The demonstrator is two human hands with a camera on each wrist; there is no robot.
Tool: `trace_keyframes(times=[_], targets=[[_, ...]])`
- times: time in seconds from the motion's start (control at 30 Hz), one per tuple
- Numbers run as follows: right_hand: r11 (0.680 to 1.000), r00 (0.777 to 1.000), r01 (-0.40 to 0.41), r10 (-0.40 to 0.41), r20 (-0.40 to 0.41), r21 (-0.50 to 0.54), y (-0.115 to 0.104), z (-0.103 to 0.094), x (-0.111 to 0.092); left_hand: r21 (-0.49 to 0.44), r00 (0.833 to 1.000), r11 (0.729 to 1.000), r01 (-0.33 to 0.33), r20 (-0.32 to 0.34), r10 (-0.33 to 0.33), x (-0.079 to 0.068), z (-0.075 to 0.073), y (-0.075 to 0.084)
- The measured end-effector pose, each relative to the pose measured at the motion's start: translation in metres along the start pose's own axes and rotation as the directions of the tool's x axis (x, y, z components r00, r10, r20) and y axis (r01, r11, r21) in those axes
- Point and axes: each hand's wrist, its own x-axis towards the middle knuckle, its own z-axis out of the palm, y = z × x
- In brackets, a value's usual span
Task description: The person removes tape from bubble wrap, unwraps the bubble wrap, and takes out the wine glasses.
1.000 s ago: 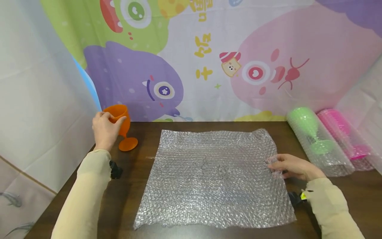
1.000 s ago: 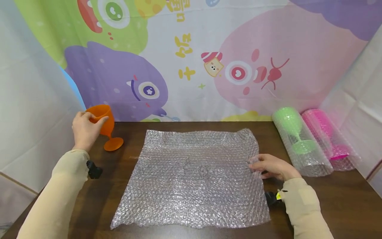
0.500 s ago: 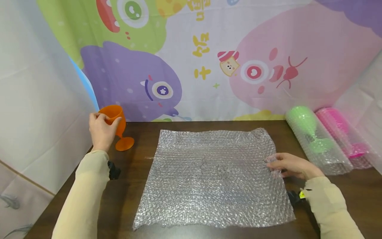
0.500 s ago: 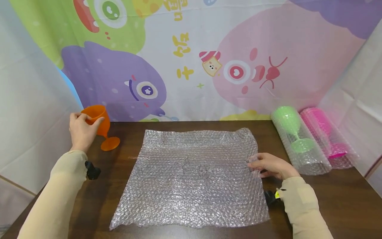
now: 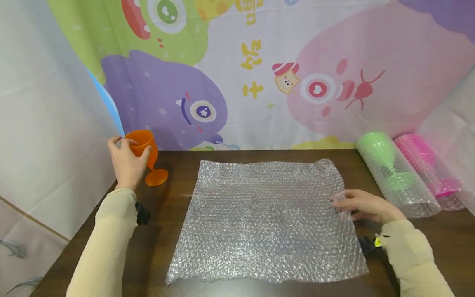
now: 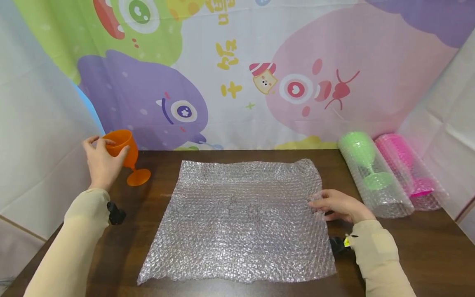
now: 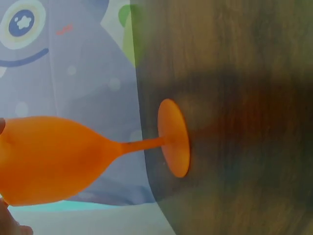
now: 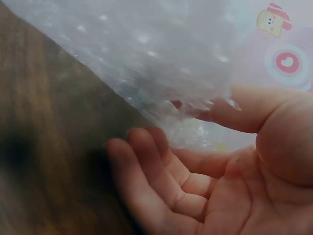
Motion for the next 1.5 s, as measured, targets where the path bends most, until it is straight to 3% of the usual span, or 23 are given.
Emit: trace_keyframes(times=[0.23, 0.37, 0.53, 0.67, 0.83, 1.0, 1.1, 1.23, 1.3, 1.37, 1.5], targets=[[1.000, 0.996, 0.019, -0.020, -0.082, -0.008, -0.008, -0.010, -0.006, 0.010, 0.992, 0.999, -0.051, -0.115, 0.052, -0.004, 0.004, 0.009], [0.999, 0.984, 0.033, -0.040, -0.172, -0.041, -0.012, -0.017, -0.010, 0.059, 0.975, 0.996, -0.066, -0.209, 0.077, -0.011, 0.009, 0.015], [0.986, 0.960, 0.012, -0.058, -0.275, -0.167, -0.020, -0.035, -0.025, 0.117, 0.946, 0.980, -0.160, -0.267, 0.186, -0.021, 0.016, 0.025], [0.975, 0.918, 0.005, -0.092, -0.385, -0.221, -0.024, -0.050, -0.042, 0.069, 0.930, 0.975, -0.211, -0.292, 0.222, -0.031, 0.023, 0.038], [0.953, 0.818, 0.021, -0.190, -0.543, -0.302, -0.029, -0.056, -0.056, 0.017, 0.933, 0.979, -0.204, -0.298, 0.200, -0.045, 0.032, 0.055], [0.901, 0.735, 0.008, -0.299, -0.609, -0.433, -0.036, -0.056, -0.059, -0.022, 0.968, 0.984, -0.175, -0.189, 0.168, -0.060, 0.045, 0.075], [0.870, 0.663, 0.006, -0.372, -0.649, -0.492, -0.033, -0.055, -0.058, -0.043, 0.987, 0.989, -0.141, -0.089, 0.137, -0.069, 0.054, 0.089], [0.854, 0.577, -0.026, -0.411, -0.706, -0.519, -0.020, -0.058, -0.055, -0.089, 0.993, 0.991, -0.103, 0.052, 0.108, -0.078, 0.067, 0.107], [0.861, 0.566, -0.056, -0.390, -0.726, -0.506, -0.012, -0.060, -0.054, -0.123, 0.989, 0.989, -0.079, 0.117, 0.094, -0.082, 0.073, 0.115], [0.861, 0.569, -0.089, -0.369, -0.735, -0.501, -0.003, -0.064, -0.053, -0.163, 0.982, 0.986, -0.044, 0.174, 0.073, -0.085, 0.080, 0.121], [0.844, 0.598, -0.163, -0.328, -0.731, -0.512, 0.010, -0.074, -0.053, -0.242, 0.966, 0.970, 0.025, 0.254, 0.039, -0.093, 0.089, 0.130]])
